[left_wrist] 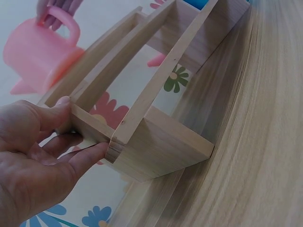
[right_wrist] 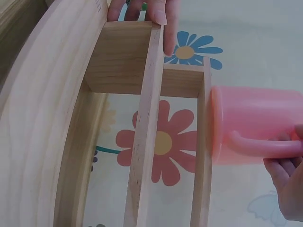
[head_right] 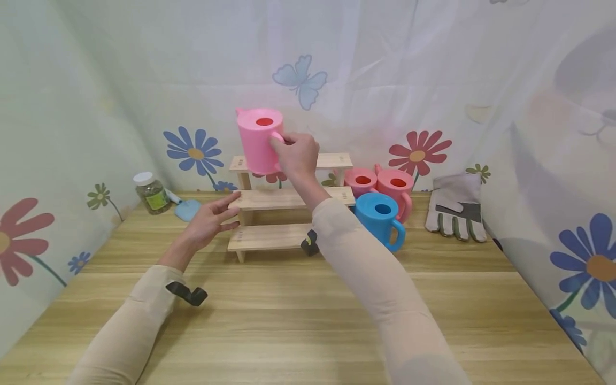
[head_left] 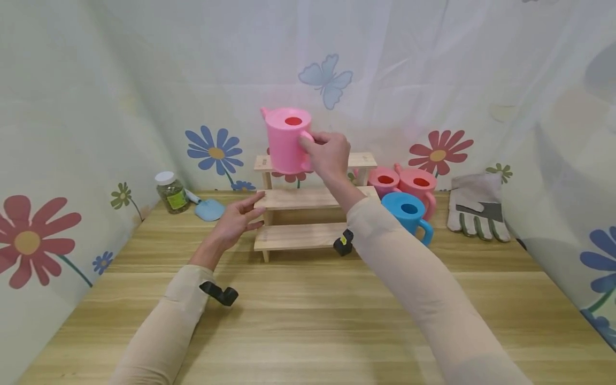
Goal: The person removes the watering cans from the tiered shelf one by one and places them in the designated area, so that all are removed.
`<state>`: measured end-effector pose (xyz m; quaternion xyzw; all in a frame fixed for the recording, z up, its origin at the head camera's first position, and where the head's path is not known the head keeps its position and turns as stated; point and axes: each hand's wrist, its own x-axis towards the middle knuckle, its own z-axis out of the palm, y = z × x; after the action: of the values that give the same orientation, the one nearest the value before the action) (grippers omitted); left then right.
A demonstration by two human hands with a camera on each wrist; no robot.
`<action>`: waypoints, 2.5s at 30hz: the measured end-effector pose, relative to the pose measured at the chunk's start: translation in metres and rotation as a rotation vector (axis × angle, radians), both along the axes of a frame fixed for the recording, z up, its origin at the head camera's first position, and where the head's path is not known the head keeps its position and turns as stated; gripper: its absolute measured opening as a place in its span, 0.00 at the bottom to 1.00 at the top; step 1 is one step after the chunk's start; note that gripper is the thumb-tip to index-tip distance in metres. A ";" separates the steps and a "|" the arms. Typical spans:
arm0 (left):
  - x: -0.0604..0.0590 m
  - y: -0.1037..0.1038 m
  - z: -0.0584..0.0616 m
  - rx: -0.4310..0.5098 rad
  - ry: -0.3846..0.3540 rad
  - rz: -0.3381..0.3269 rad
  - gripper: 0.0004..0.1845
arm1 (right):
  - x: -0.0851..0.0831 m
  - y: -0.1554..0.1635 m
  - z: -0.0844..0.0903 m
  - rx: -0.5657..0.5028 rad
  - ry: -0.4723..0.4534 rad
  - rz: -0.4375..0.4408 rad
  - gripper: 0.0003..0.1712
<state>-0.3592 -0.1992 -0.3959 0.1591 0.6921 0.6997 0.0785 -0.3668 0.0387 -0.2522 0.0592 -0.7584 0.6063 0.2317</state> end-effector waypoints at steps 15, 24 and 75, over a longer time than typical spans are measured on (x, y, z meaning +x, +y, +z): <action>-0.001 0.000 -0.001 -0.028 0.008 0.023 0.28 | 0.050 0.107 -0.007 -0.106 0.110 0.016 0.21; -0.001 0.000 0.000 -0.025 -0.004 0.025 0.28 | 0.091 0.200 -0.017 -0.074 -0.033 -0.173 0.27; 0.001 0.000 0.000 -0.041 0.004 0.014 0.28 | 0.097 0.360 -0.091 0.272 -0.671 0.325 0.22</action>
<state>-0.3581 -0.1989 -0.3959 0.1538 0.7076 0.6855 0.0754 -0.2699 0.3988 -0.3436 0.0071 -0.8463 0.5145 -0.1378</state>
